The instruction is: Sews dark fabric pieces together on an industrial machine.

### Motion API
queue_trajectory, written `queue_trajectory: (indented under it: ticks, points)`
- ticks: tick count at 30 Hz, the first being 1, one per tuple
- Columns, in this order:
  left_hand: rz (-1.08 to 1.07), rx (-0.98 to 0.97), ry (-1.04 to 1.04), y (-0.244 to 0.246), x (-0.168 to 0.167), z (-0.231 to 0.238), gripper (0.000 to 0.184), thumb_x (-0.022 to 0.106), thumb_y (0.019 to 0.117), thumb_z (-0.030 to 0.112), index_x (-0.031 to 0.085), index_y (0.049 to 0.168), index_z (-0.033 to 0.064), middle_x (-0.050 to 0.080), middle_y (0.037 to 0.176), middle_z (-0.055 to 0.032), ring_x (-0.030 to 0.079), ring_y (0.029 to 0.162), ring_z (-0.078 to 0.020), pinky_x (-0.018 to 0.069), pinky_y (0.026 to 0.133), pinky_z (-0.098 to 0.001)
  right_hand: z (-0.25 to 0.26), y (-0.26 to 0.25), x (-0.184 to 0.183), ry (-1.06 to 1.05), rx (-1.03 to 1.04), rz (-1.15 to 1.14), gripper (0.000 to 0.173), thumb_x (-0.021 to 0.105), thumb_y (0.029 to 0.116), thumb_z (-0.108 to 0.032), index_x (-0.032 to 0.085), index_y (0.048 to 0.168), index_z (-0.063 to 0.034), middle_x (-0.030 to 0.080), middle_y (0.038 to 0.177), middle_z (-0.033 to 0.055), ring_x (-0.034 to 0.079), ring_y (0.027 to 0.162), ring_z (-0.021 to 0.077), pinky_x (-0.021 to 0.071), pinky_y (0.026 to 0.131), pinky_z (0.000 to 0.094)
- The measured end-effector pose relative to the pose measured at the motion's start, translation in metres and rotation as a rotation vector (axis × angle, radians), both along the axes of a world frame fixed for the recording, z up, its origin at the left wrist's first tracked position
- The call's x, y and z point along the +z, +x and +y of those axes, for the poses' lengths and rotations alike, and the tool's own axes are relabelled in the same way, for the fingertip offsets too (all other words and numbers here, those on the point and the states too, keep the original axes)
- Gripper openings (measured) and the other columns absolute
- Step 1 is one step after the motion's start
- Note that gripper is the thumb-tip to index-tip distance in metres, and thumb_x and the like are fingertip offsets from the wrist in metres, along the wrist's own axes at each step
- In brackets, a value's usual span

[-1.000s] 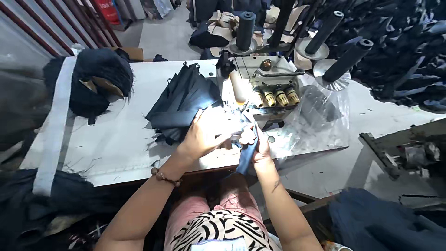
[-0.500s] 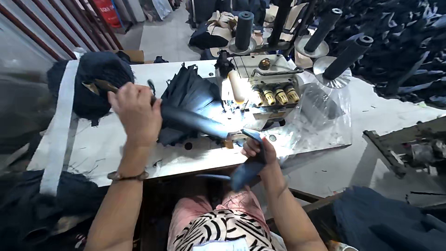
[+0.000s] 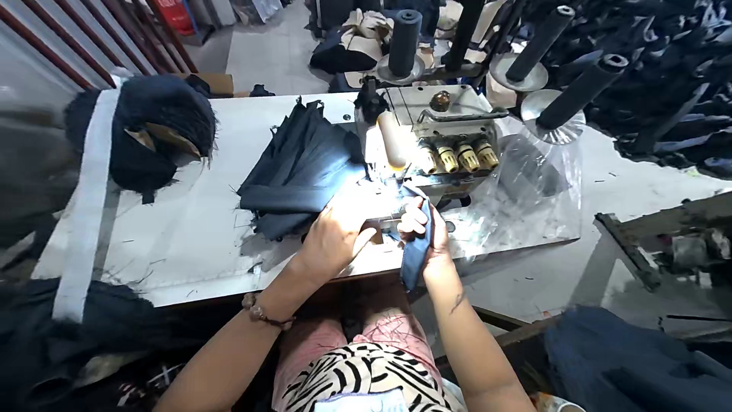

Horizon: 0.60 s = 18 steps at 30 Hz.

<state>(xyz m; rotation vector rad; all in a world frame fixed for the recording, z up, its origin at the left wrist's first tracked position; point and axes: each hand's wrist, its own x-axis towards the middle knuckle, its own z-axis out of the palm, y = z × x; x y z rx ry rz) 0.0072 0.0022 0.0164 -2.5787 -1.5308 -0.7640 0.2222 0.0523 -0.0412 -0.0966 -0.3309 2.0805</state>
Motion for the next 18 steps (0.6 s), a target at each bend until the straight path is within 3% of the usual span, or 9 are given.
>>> queue_trajectory:
  ticks: [5,9,10,11,12,13,15,17,18]
  points:
    - [-0.08,-0.073,0.023,-0.005,0.009,0.021,0.04,0.057,0.101,0.029,0.069,0.128,0.0023,0.067,0.131,-0.016,0.059,0.128,-0.0315,0.0434,0.112,-0.0448,-0.002,-0.003,0.003,-0.009,-0.032,-0.055,0.04,0.035,0.11,-0.041,0.063,0.096,-0.0145,0.054,0.063,-0.0057,0.055,0.051,0.0033,0.0499,0.051,0.0169]
    - [-0.082,-0.055,-0.075,-0.01,0.016,0.026,0.049,0.042,0.108,0.041,0.066,0.136,0.0085,0.063,0.142,-0.0125,0.052,0.14,-0.0296,0.0336,0.121,-0.0497,-0.015,-0.008,0.009,0.111,-0.111,-0.452,0.046,0.024,0.1114,-0.031,0.06,0.089,-0.0142,0.055,0.06,-0.0056,0.057,0.051,0.0037,0.0531,0.054,0.0184]
    - [-0.132,-0.025,-0.155,-0.007,0.021,0.018,0.054,0.038,0.1079,0.047,0.065,0.138,0.0105,0.06,0.146,-0.0116,0.047,0.144,-0.0295,0.0293,0.123,-0.0526,-0.021,-0.009,0.013,0.206,-0.101,-0.577,0.041,0.028,0.1085,-0.026,0.06,0.087,-0.014,0.056,0.06,-0.0062,0.057,0.053,0.0035,0.0529,0.056,0.0192]
    - [-0.218,0.0,-0.193,-0.002,0.027,0.008,0.06,0.038,0.1055,0.056,0.07,0.13,0.0108,0.062,0.141,-0.011,0.05,0.14,-0.0285,0.0318,0.121,-0.0538,-0.028,-0.01,0.018,0.306,-0.066,-0.653,0.031,0.041,0.103,-0.026,0.062,0.084,-0.0142,0.059,0.061,-0.0056,0.058,0.055,0.0042,0.0527,0.058,0.0206]
    - [-0.319,0.015,-0.175,0.004,0.03,-0.002,0.062,0.044,0.1007,0.061,0.076,0.109,0.0082,0.069,0.125,-0.0114,0.06,0.126,-0.0271,0.0413,0.112,-0.0529,-0.034,-0.01,0.023,0.395,0.001,-0.672,0.024,0.059,0.0971,-0.033,0.068,0.083,-0.015,0.065,0.064,-0.0049,0.061,0.057,0.0045,0.0539,0.06,0.0215]
    - [-0.408,0.007,-0.147,0.01,0.033,-0.012,0.054,0.055,0.095,0.059,0.074,0.085,0.009,0.071,0.105,-0.0088,0.064,0.106,-0.0235,0.0486,0.095,-0.0479,-0.039,-0.01,0.028,0.5,0.093,-0.655,0.024,0.066,0.0946,-0.04,0.071,0.086,-0.0175,0.068,0.068,-0.0061,0.064,0.06,0.0029,0.0544,0.061,0.0205]
    - [-0.49,-0.04,-0.181,0.009,0.048,-0.03,0.03,0.073,0.0894,0.038,0.074,0.077,0.0103,0.069,0.112,-0.0082,0.065,0.106,-0.0206,0.0547,0.089,-0.0427,-0.046,-0.007,0.034,0.663,0.238,-0.468,0.025,0.068,0.0961,-0.042,0.077,0.097,-0.0196,0.074,0.078,-0.0058,0.068,0.066,0.0017,0.0573,0.063,0.0202]
    - [-0.457,0.013,-0.093,-0.012,0.066,-0.035,0.022,0.074,0.091,0.024,0.07,0.079,0.0056,0.067,0.121,-0.012,0.066,0.109,-0.0211,0.0558,0.092,-0.0398,-0.043,-0.002,0.037,0.78,0.255,-0.25,0.026,0.063,0.0992,-0.044,0.077,0.105,-0.0226,0.074,0.08,-0.0091,0.068,0.071,-0.0003,0.0567,0.068,0.0203]
    - [-0.395,0.095,-0.026,-0.03,0.073,-0.033,0.022,0.072,0.0937,0.021,0.07,0.084,0.0014,0.066,0.126,-0.0164,0.064,0.118,-0.0273,0.0527,0.099,-0.045,-0.04,0.002,0.036,0.783,0.222,-0.181,0.027,0.062,0.099,-0.046,0.077,0.106,-0.0244,0.073,0.079,-0.0114,0.068,0.072,-0.0013,0.0569,0.071,0.0199]
